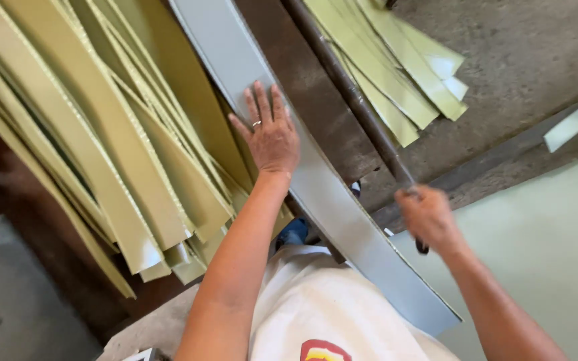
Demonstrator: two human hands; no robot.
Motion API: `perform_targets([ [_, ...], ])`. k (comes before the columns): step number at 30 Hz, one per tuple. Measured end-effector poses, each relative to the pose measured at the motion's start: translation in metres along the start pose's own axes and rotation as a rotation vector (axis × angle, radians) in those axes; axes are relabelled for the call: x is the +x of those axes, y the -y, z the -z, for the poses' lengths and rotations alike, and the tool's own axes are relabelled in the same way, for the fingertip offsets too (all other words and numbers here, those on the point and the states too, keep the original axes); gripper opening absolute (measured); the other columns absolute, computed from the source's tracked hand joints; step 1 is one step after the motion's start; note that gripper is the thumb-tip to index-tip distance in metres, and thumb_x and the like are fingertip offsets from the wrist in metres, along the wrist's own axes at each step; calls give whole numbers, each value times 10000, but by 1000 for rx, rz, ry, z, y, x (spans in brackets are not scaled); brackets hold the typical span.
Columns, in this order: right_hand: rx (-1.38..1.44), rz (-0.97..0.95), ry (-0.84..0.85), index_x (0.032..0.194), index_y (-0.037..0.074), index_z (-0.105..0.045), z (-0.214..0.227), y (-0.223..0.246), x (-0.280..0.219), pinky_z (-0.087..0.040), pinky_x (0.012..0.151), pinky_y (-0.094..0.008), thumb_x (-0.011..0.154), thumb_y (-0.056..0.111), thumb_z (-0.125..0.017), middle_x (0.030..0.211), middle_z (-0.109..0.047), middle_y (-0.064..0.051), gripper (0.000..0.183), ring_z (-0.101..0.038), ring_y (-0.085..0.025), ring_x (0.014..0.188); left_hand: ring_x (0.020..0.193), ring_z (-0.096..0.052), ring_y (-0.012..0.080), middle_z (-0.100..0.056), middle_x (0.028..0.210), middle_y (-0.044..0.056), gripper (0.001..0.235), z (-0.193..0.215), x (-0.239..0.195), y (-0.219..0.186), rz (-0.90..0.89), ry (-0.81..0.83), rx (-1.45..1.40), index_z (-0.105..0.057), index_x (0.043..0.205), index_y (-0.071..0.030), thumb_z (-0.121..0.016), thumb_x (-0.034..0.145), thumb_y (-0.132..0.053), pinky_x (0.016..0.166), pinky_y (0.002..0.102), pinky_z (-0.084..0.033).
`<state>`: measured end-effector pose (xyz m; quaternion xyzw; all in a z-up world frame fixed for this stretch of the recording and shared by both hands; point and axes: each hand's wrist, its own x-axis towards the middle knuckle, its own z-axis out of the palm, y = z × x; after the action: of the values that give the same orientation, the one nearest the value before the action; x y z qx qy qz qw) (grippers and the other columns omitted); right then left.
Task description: Deburring the edges of long strips using a hand scraper tool on a workbench.
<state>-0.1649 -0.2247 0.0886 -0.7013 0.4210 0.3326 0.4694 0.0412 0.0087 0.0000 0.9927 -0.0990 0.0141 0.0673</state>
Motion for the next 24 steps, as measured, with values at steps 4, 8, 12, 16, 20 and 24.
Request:
perform_targets([
  [4, 660, 293, -17, 912, 35, -513, -16, -73, 55, -385, 441, -371, 1082, 274, -614, 652, -444, -17, 311, -424, -126, 496, 1595, -132, 309, -190, 1717, 73, 572, -2, 3, -10, -15, -11, -45, -368, 1624, -176, -476, 1079, -311, 1231, 703, -52],
  [8, -324, 608, -112, 898, 67, -682, -15, -39, 20, -492, 534, -377, 943, 218, -682, 674, -642, -51, 157, -567, -148, 585, 1596, -128, 308, -179, 1720, 69, 579, -7, 8, -11, -13, 12, -33, -348, 1626, -181, -459, 1075, -318, 1228, 698, -41],
  [12, 219, 86, -131, 874, -44, -512, -4, -22, -12, -424, 496, -470, 1064, 304, -590, 658, -503, -124, 404, -487, -251, 537, 1595, -125, 292, -180, 1721, 48, 568, -2, 7, -11, 3, 16, -55, -343, 1634, -204, -439, 1085, -315, 1238, 682, -21],
  [16, 25, 28, -140, 877, 27, -596, -35, -71, -6, -484, 523, -485, 1003, 322, -547, 634, -616, -168, 324, -602, -299, 553, 1593, -126, 288, -177, 1720, 53, 571, -3, 12, -11, 2, 34, -50, -343, 1625, -204, -435, 1072, -312, 1234, 675, -14],
  [20, -370, 291, -127, 775, 2, -614, -36, -65, -22, -488, 565, -469, 931, 428, -660, 646, -655, -189, 456, -612, -332, 561, 1603, -129, 293, -179, 1729, 62, 547, -6, -3, -7, 29, 9, -37, -352, 1628, -187, -425, 1106, -331, 1249, 672, -21],
  [24, -359, 309, -376, 721, -20, -614, -40, -55, -16, -488, 587, -468, 844, 567, -771, 663, -656, -206, 620, -604, -347, 593, 1591, -129, 304, -193, 1716, 61, 568, 3, -28, -26, 82, 11, -113, -370, 1617, -191, -431, 1072, -340, 1228, 699, -44],
])
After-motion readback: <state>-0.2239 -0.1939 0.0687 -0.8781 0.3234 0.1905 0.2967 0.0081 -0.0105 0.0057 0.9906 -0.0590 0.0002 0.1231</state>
